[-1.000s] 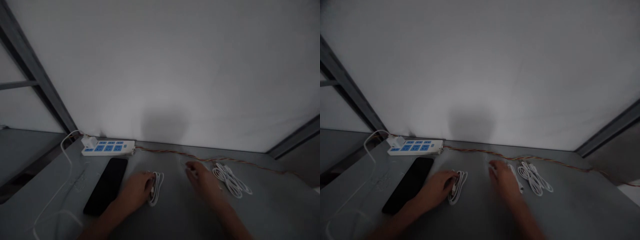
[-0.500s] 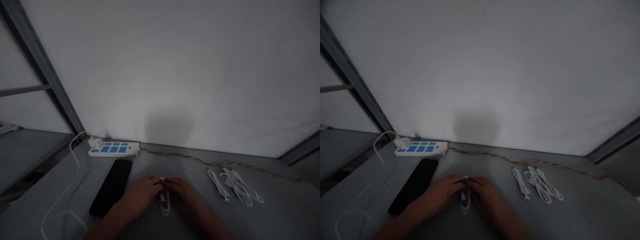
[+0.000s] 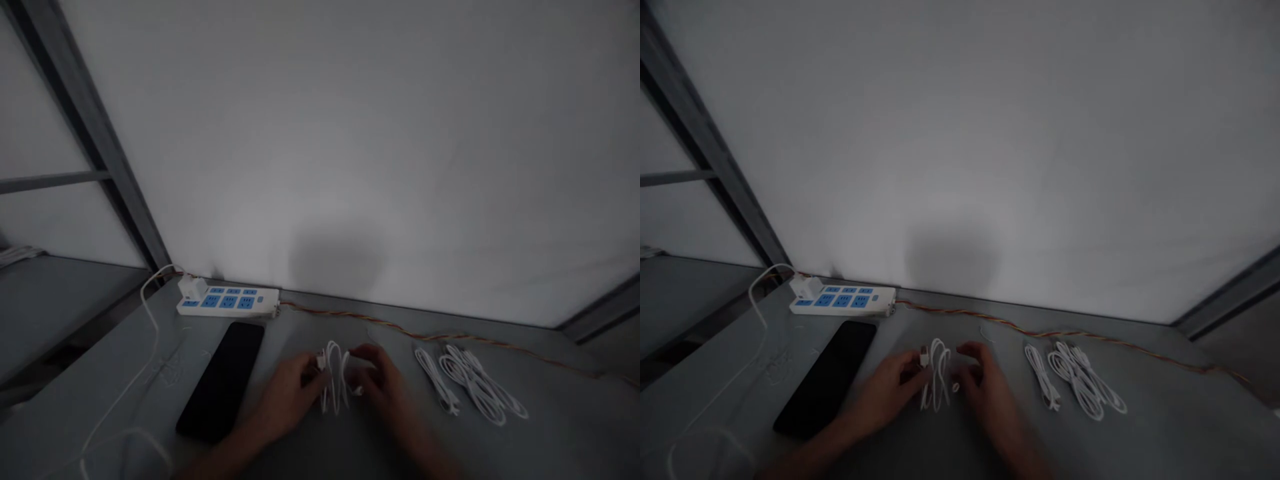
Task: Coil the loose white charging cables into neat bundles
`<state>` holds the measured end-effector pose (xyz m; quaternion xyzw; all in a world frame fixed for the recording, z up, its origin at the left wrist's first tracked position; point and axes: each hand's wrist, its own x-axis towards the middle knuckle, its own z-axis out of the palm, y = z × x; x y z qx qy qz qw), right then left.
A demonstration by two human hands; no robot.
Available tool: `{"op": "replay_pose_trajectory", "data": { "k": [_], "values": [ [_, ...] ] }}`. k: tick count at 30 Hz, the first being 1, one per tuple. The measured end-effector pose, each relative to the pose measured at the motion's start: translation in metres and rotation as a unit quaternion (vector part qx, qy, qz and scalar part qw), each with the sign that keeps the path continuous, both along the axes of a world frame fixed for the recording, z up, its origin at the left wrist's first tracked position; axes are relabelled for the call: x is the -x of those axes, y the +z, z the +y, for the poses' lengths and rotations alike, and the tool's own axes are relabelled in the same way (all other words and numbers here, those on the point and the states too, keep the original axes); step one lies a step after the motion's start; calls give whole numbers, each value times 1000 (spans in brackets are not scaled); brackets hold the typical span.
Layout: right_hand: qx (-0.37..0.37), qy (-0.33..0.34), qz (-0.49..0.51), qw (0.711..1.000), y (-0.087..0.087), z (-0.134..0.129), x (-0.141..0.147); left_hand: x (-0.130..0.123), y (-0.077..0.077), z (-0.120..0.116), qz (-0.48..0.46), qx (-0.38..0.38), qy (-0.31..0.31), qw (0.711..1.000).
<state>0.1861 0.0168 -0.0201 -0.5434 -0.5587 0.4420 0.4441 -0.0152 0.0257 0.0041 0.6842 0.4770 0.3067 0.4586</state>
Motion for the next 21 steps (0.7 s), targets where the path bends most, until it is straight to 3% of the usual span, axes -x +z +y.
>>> {"op": "replay_pose_trajectory", "data": {
  "k": [3,9,13,21],
  "values": [
    [-10,-13,-50,999,6,-1,-6,1,-1,3,9,5,35,999],
    [1,124,-58,991,16,-11,6,1,2,1,30,-9,37,999],
    [24,156,-92,983,19,-15,14,1,4,-1,90,-34,44,994],
    [100,-48,-25,994,17,7,-16,11,0,9,126,-101,122,979]
  ]
}}
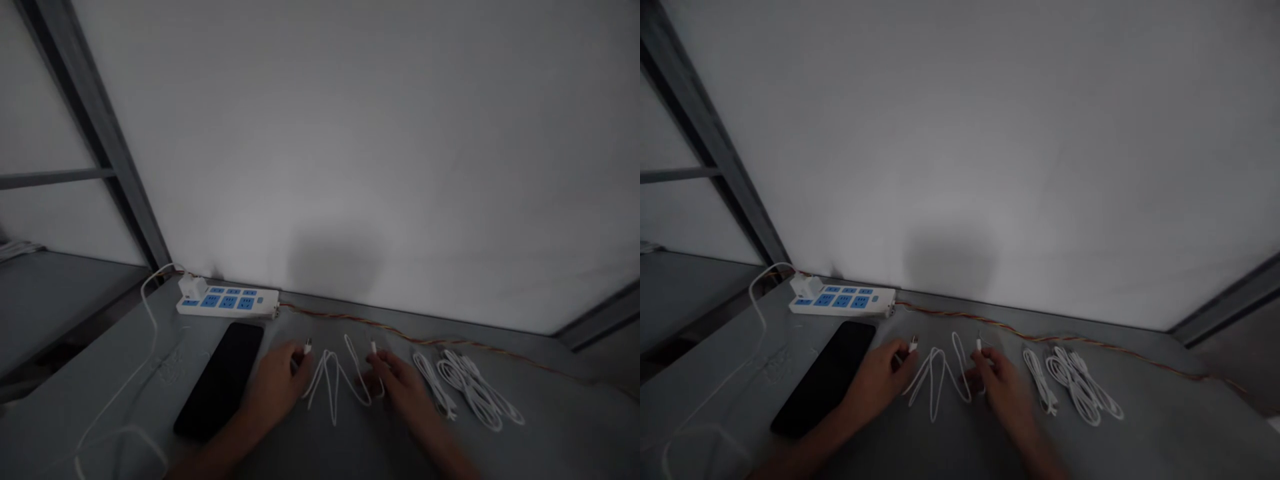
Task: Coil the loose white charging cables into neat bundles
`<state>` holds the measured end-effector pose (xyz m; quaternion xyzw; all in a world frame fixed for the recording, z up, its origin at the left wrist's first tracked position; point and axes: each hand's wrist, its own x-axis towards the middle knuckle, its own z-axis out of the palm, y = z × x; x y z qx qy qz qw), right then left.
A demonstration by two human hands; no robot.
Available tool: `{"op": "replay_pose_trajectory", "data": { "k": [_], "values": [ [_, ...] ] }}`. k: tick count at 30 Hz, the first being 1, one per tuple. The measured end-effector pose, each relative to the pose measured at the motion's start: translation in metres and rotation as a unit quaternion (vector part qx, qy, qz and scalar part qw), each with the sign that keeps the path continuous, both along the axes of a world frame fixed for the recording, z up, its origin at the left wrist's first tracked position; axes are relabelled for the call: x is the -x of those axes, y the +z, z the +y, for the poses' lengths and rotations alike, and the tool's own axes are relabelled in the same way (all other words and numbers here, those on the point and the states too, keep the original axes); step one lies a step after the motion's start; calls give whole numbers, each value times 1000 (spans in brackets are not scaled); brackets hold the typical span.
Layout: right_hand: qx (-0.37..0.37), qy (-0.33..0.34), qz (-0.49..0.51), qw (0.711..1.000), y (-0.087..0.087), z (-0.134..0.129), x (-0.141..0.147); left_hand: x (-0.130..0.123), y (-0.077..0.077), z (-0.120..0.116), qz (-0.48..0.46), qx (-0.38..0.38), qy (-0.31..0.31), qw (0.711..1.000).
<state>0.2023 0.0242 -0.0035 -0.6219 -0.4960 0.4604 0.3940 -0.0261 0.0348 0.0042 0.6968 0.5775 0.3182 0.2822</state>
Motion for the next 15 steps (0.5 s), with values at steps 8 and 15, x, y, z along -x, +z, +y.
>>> {"op": "replay_pose_trajectory", "data": {
  "k": [8,15],
  "values": [
    [-38,-13,-56,998,4,0,-8,2,2,5,-100,-7,37,994],
    [3,-13,82,997,6,0,-5,1,3,6,-200,33,28,979]
  ]
}}
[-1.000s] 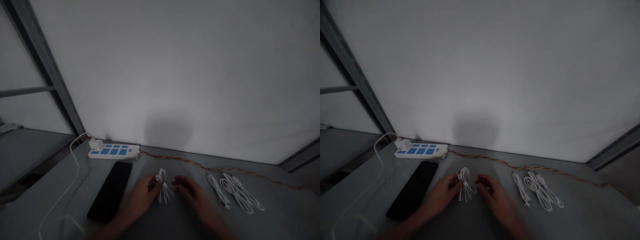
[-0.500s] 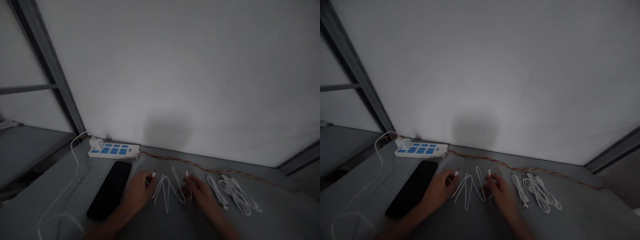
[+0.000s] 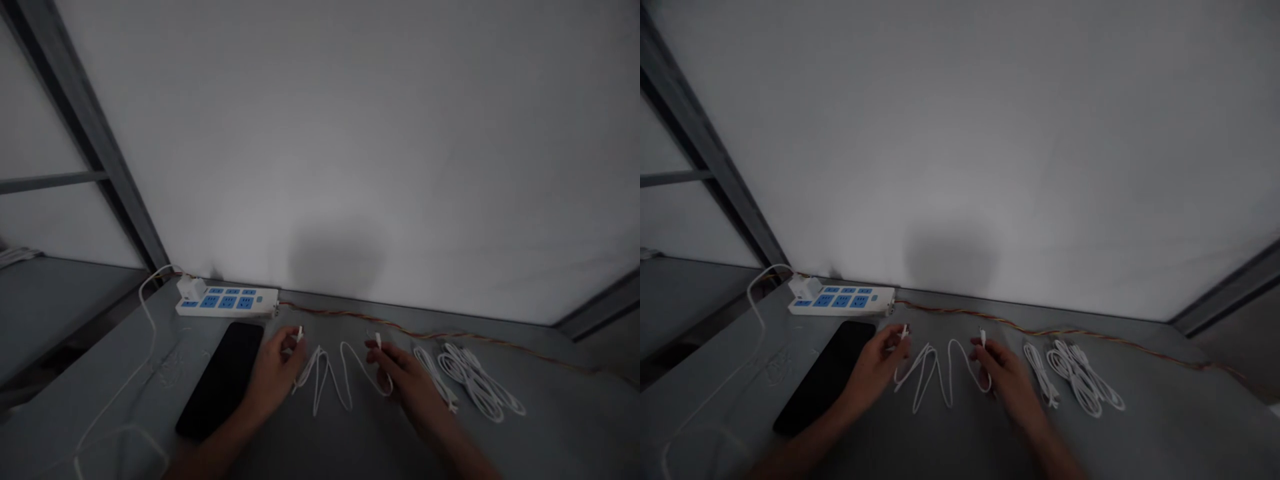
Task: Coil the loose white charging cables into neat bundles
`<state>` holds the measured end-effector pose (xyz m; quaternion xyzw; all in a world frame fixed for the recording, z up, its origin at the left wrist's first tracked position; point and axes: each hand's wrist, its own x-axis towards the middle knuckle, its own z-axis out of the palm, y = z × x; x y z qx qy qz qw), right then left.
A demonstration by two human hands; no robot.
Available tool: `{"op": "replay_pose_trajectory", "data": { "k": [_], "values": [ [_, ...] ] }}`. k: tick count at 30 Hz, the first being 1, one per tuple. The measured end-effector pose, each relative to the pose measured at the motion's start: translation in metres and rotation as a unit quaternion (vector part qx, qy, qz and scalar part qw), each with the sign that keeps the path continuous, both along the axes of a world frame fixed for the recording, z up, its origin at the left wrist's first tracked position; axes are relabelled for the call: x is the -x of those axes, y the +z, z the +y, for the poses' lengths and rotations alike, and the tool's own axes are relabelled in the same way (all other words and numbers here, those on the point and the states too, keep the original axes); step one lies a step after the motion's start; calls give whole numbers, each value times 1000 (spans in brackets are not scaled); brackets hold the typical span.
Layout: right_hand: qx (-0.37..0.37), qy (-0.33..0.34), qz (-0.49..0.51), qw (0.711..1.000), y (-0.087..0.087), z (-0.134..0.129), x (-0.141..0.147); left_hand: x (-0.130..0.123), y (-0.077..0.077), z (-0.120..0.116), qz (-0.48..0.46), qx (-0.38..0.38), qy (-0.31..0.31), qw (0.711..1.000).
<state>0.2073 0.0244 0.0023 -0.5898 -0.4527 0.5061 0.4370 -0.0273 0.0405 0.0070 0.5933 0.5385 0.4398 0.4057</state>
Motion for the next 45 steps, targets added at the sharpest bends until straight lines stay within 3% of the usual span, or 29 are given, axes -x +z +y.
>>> {"op": "replay_pose_trajectory", "data": {
  "k": [3,6,11,19,23,28,39,45],
  "values": [
    [-13,-11,88,996,6,-5,6,-2,0,0,-41,32,-26,998],
    [-16,23,107,994,10,-7,8,-4,-3,1,-74,63,-52,994],
    [-75,30,-18,997,5,-3,1,-1,-4,-1,-83,50,-75,993],
    [-169,49,-188,966,3,-3,-9,0,12,-5,28,2,-132,991],
    [-177,68,-211,959,10,-5,-9,1,13,-5,80,-32,-127,988],
    [-172,74,-219,958,15,-4,-8,3,8,-4,71,-21,-127,989],
    [-181,52,-211,959,5,-3,-13,3,2,-2,97,-41,-90,990],
    [-172,69,-234,954,4,-1,-12,4,-2,-3,105,-45,-99,989]
  ]
}}
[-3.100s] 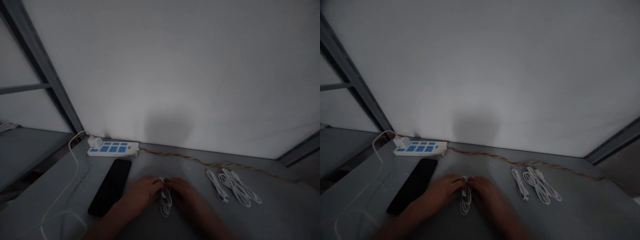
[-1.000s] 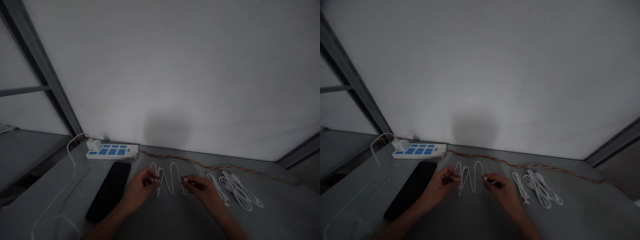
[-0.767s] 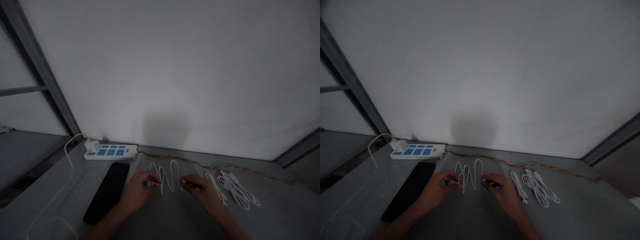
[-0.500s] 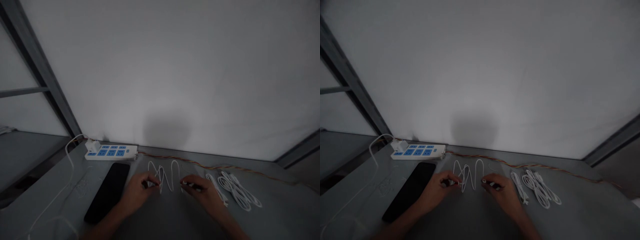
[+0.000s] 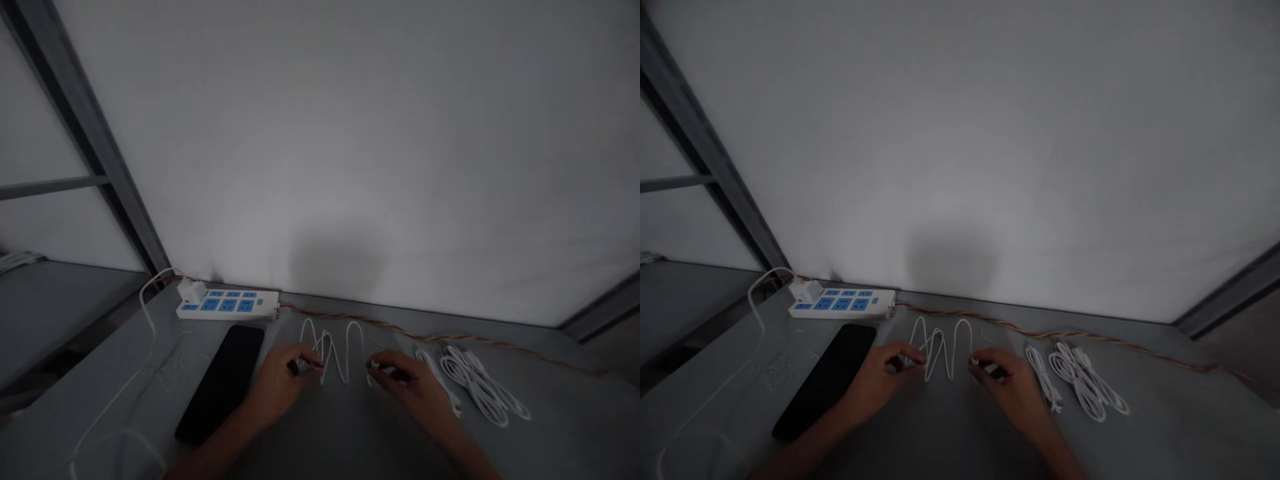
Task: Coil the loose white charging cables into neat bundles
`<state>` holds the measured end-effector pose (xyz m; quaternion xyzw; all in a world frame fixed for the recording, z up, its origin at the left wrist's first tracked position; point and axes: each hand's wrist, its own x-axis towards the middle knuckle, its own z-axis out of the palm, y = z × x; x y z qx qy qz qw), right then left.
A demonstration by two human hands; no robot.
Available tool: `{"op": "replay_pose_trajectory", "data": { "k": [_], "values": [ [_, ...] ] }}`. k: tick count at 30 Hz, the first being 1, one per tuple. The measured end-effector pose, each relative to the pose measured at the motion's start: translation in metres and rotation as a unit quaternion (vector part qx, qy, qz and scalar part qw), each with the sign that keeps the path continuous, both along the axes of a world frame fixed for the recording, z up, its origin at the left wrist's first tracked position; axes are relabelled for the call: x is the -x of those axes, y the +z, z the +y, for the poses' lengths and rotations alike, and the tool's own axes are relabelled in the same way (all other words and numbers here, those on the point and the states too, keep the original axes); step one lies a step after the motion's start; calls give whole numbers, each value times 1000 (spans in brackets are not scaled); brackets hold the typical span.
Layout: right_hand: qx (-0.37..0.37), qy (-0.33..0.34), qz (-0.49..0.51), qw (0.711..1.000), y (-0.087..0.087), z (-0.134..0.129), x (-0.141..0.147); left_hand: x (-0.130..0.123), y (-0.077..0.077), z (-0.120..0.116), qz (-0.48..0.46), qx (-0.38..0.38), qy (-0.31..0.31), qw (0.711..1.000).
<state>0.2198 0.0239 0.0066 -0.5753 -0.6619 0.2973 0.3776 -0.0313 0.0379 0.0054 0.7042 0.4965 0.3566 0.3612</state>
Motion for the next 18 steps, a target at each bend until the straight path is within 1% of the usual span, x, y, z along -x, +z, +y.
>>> {"op": "replay_pose_trajectory", "data": {
  "k": [6,14,18],
  "values": [
    [-10,5,-6,1000,1,0,0,-1,-1,0,15,-1,3,1000],
    [-8,0,-6,1000,1,-2,0,-1,5,-2,37,11,16,999],
    [-5,1,-16,1000,2,-2,1,-2,5,-3,42,13,17,999]
  ]
}}
